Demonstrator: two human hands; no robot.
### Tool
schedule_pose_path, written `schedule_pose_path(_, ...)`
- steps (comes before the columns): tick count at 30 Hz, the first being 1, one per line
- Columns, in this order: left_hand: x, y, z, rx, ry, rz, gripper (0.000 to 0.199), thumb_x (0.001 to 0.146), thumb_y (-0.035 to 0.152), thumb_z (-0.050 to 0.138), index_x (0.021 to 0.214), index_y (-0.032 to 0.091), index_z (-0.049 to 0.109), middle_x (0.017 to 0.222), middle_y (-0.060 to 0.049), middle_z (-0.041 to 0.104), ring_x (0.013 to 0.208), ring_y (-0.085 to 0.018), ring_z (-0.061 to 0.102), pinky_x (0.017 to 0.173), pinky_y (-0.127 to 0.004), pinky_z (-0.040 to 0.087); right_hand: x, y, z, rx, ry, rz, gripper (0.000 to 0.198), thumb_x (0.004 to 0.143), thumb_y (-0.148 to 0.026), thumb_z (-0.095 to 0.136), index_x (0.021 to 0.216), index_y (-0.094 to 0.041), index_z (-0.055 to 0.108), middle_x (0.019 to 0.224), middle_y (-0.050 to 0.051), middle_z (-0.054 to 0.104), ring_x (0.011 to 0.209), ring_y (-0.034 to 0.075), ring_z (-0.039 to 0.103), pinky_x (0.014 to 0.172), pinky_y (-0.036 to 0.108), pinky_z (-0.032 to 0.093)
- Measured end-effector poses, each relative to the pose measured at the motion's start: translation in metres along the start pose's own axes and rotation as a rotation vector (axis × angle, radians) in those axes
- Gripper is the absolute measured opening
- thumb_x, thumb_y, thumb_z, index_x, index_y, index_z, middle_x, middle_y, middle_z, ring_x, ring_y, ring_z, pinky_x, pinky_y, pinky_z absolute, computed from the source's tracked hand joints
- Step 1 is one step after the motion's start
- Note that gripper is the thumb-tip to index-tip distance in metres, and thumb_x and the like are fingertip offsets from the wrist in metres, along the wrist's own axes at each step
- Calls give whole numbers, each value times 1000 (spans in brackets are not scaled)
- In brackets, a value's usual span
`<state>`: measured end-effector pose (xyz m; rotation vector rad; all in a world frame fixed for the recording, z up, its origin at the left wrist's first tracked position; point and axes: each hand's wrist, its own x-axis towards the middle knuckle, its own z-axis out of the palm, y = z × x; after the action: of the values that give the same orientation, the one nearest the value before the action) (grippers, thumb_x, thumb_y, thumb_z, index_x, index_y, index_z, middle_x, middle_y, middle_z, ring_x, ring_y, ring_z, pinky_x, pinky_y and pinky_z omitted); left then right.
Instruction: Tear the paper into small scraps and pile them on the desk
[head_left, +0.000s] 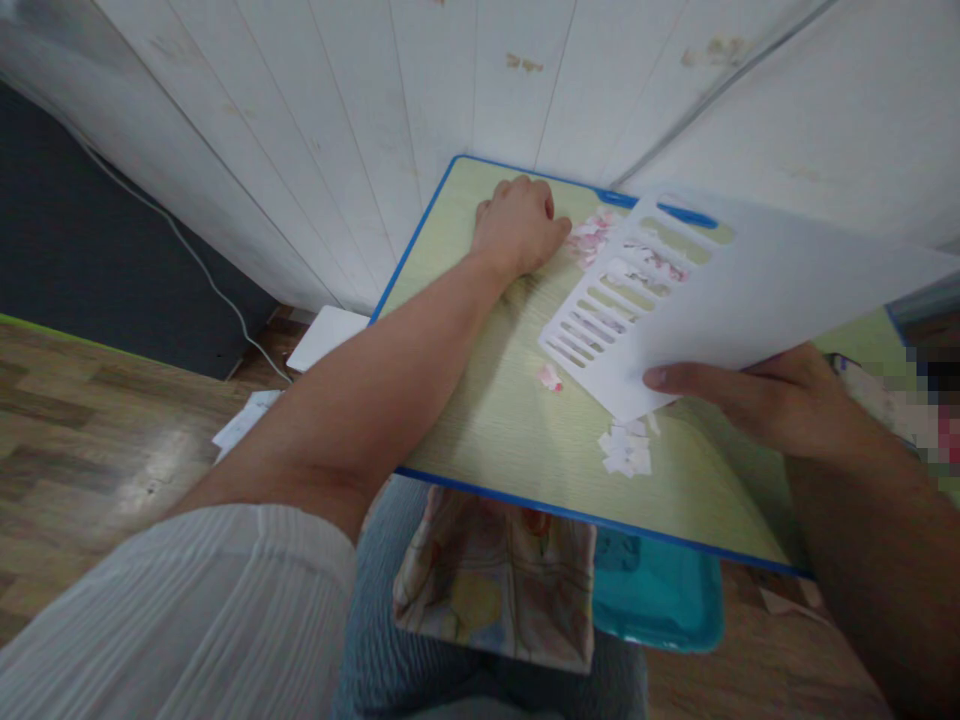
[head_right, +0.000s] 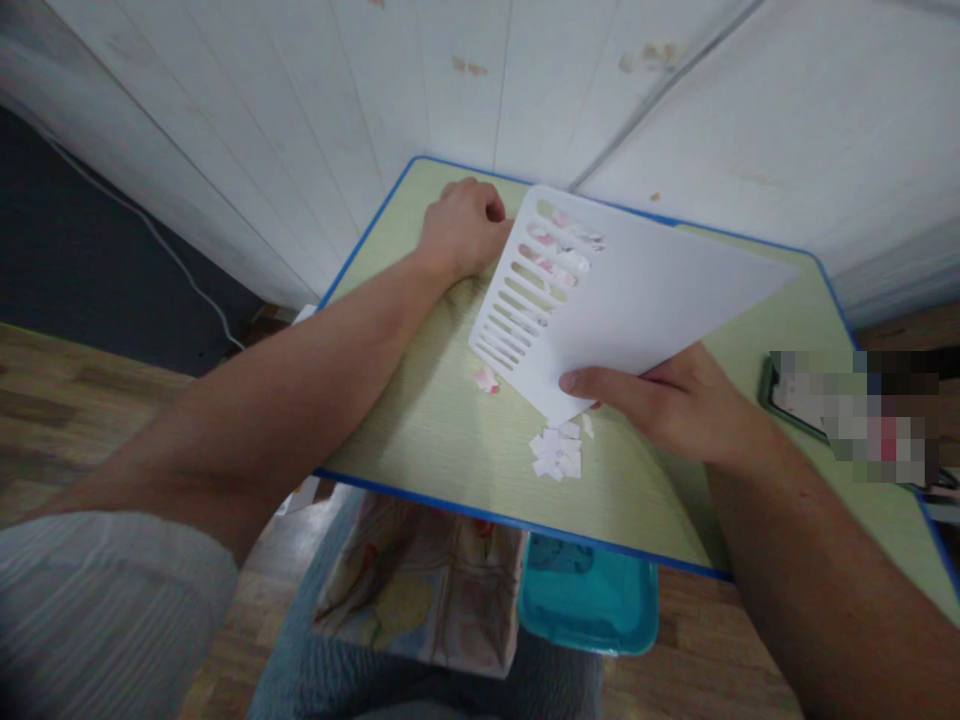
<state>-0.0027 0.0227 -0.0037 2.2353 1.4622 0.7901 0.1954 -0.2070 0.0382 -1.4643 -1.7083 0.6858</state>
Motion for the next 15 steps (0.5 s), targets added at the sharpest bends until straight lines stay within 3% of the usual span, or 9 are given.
schedule_pose_path(4, 0, 1, 0, 15, 5, 5, 14, 99, 44, 67, 100, 41, 81, 143, -4, 84, 140, -37, 61, 124, -62, 51, 0, -1, 9, -109, 102, -15, 50, 96, -55, 94, 58, -32, 71, 65, 3, 78, 57, 29, 75, 60, 47, 66)
schedule_pose_path(10, -3, 6, -7, 18, -56, -4, 12, 104, 43, 73, 104, 34, 81, 145, -9, 83, 150, -42, 63, 131, -58, 52, 0, -6, 29, -117, 78, -11, 62, 103, -71, 84, 58, -33, 65, 60, 2, 72, 56, 25, 72, 57, 42, 63)
schedule_pose_path(15, -3, 7, -8, 61, -57, 3, 15, 104, 40, 67, 103, 33, 80, 149, -11, 81, 148, -40, 67, 128, -55, 56, -1, -4, 36, -114, 44, 7, 63, 105, -65, 82, 55, -34, 61, 57, 1, 68, 55, 24, 69, 52, 40, 59)
